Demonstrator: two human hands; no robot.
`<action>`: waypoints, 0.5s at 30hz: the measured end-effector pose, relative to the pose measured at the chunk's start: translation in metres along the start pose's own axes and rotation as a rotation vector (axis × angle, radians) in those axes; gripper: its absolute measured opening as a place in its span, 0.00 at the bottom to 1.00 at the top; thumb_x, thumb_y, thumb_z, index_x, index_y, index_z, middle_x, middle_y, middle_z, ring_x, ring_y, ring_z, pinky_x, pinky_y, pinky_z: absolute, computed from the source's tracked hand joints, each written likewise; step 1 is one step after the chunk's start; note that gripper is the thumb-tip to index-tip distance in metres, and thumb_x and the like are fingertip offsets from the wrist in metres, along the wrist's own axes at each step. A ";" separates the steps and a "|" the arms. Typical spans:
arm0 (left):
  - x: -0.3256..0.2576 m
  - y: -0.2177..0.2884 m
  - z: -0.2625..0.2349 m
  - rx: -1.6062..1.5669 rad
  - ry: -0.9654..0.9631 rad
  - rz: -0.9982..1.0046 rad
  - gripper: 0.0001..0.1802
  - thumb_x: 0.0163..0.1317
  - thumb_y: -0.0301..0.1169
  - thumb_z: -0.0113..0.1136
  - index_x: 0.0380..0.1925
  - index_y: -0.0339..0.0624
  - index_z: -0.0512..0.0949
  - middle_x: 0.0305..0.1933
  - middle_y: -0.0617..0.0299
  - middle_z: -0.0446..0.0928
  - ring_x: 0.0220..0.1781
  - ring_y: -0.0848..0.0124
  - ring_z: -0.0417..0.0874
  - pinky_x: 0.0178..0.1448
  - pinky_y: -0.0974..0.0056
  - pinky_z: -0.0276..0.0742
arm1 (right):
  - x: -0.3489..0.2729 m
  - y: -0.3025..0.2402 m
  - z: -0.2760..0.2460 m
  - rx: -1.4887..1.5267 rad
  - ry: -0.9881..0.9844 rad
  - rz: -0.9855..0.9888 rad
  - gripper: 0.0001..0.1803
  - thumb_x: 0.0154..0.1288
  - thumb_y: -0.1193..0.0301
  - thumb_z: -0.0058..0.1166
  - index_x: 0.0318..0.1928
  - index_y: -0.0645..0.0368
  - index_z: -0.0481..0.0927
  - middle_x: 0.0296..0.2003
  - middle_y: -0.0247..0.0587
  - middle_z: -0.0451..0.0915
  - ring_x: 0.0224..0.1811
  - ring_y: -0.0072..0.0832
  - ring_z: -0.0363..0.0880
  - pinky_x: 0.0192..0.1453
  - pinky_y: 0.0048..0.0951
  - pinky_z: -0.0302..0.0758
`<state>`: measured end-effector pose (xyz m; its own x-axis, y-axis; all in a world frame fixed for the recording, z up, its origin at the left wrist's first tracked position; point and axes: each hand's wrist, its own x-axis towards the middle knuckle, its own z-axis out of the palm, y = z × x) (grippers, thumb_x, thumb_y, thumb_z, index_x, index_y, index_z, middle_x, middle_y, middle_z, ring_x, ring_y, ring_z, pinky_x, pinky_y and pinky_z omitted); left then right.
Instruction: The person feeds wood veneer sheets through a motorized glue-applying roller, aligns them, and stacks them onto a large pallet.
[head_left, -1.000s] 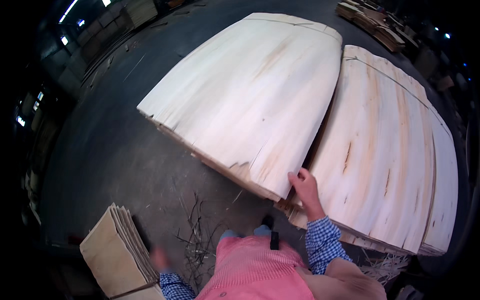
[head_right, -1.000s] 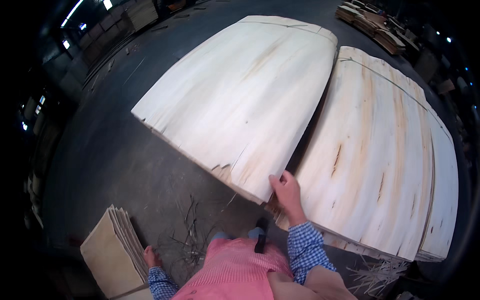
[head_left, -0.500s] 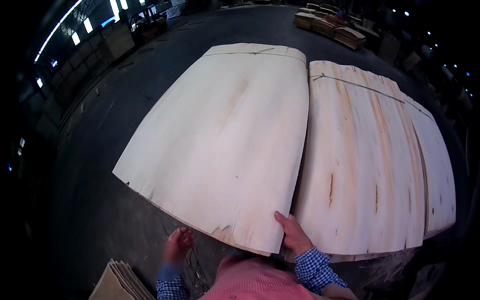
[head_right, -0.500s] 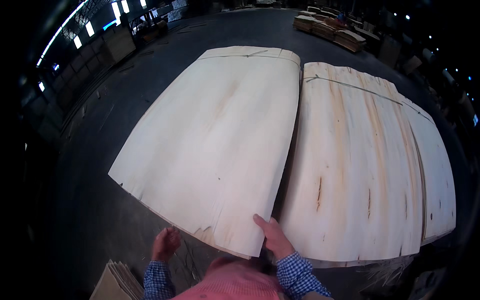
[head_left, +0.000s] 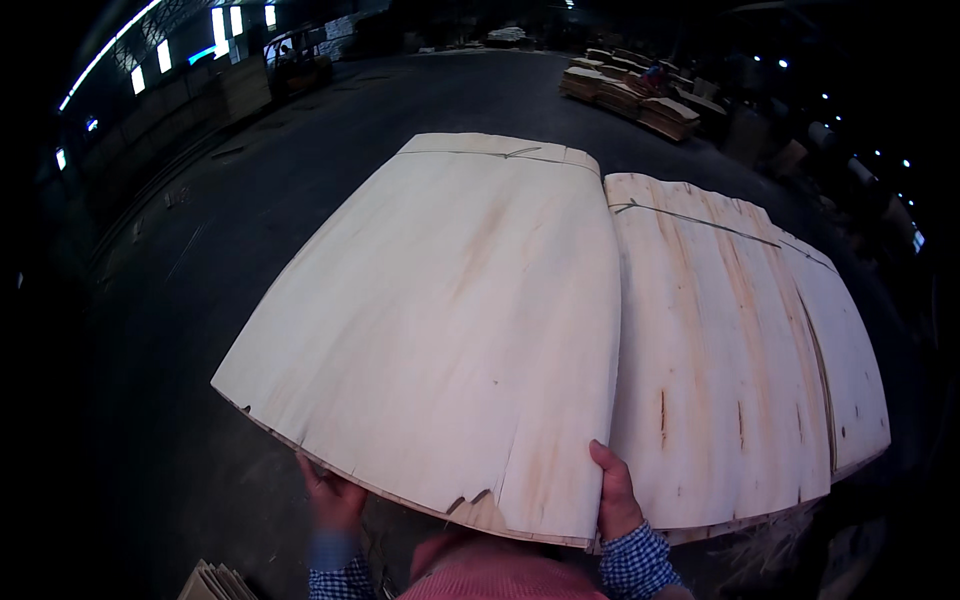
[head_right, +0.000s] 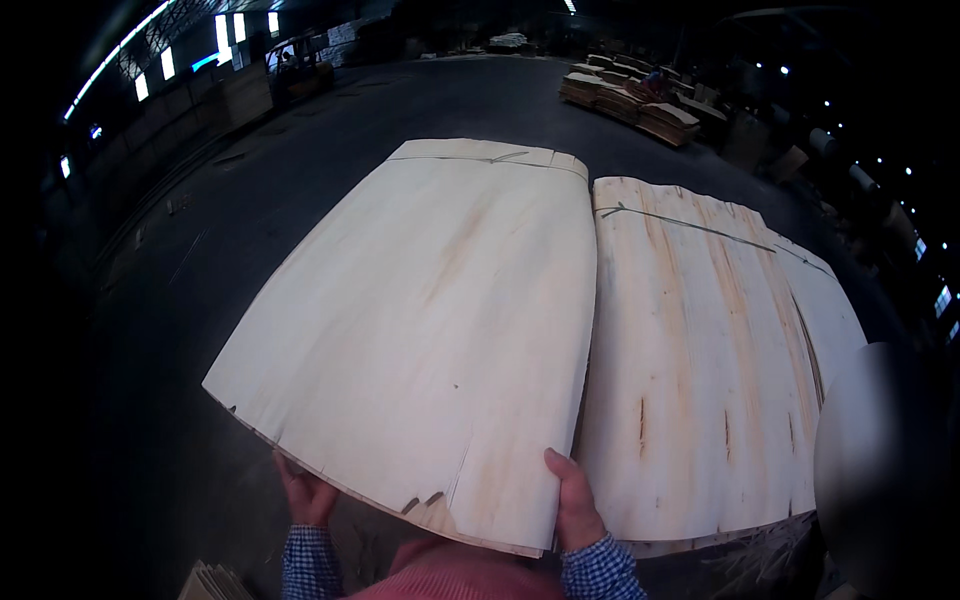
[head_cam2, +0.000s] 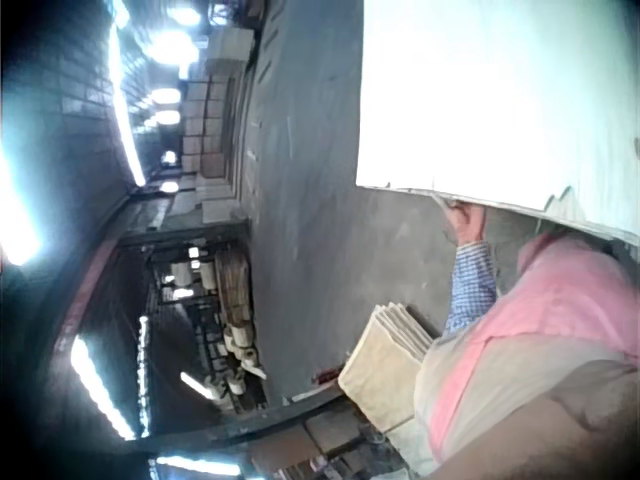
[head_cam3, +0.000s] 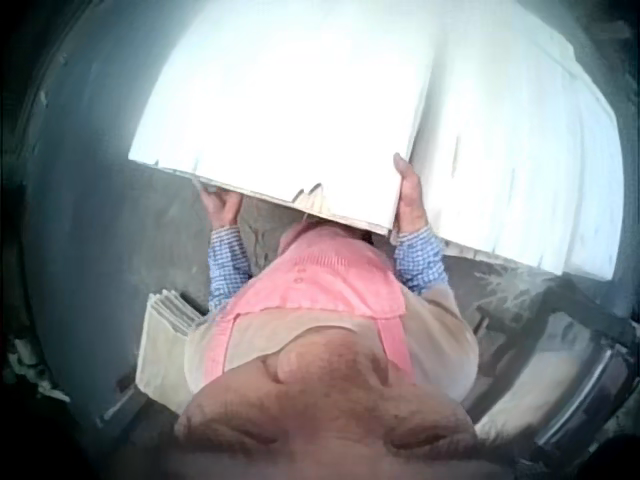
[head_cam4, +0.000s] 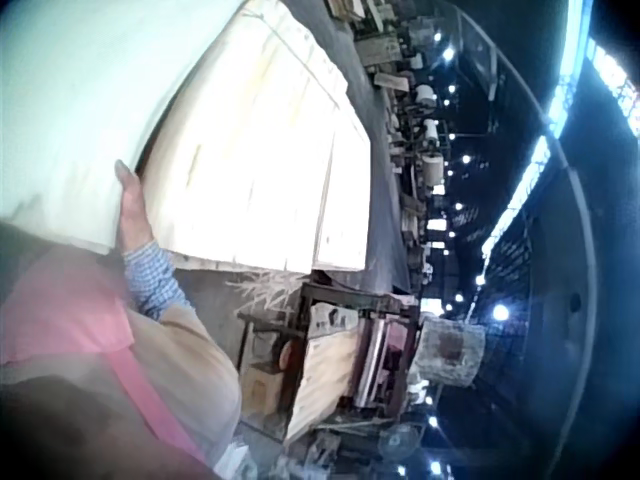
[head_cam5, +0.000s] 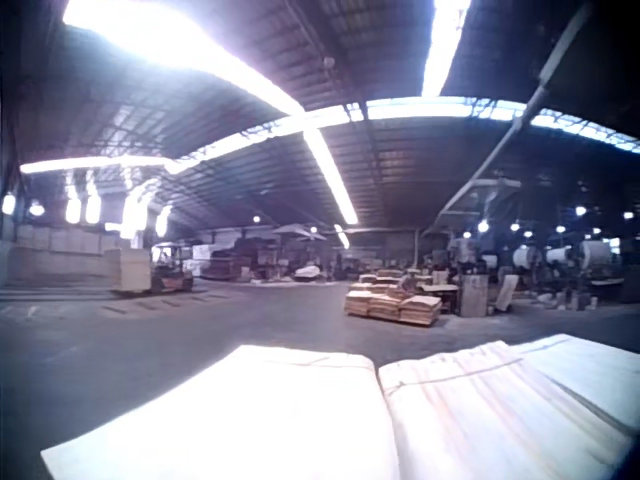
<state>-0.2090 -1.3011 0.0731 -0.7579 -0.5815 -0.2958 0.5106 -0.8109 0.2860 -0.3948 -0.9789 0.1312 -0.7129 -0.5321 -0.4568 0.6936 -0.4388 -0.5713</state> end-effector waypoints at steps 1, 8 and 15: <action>0.019 0.007 -0.027 0.124 -0.037 0.081 0.43 0.61 0.63 0.52 0.66 0.44 0.63 0.69 0.55 0.64 0.69 0.56 0.64 0.73 0.49 0.58 | 0.000 0.005 -0.002 0.018 0.022 0.000 0.30 0.64 0.64 0.55 0.59 0.72 0.67 0.53 0.52 0.76 0.52 0.39 0.79 0.59 0.38 0.76; 0.004 0.002 -0.024 0.045 -0.023 -0.053 0.35 0.65 0.55 0.53 0.65 0.46 0.64 0.65 0.56 0.69 0.67 0.57 0.67 0.72 0.48 0.61 | 0.012 0.019 -0.048 -0.255 0.106 0.095 0.25 0.65 0.72 0.57 0.59 0.71 0.68 0.51 0.50 0.77 0.52 0.38 0.79 0.57 0.40 0.78; 0.040 -0.002 -0.065 0.194 0.057 -0.196 0.26 0.70 0.44 0.50 0.62 0.41 0.66 0.63 0.55 0.71 0.64 0.58 0.71 0.69 0.51 0.66 | 0.037 0.041 -0.080 -0.269 0.057 -0.102 0.23 0.65 0.70 0.58 0.57 0.70 0.71 0.49 0.48 0.79 0.50 0.36 0.80 0.55 0.38 0.78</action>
<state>-0.2139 -1.3265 0.0013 -0.8078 -0.4218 -0.4116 0.2648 -0.8837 0.3859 -0.4011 -0.9591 0.0361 -0.7874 -0.4500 -0.4213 0.5714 -0.2763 -0.7728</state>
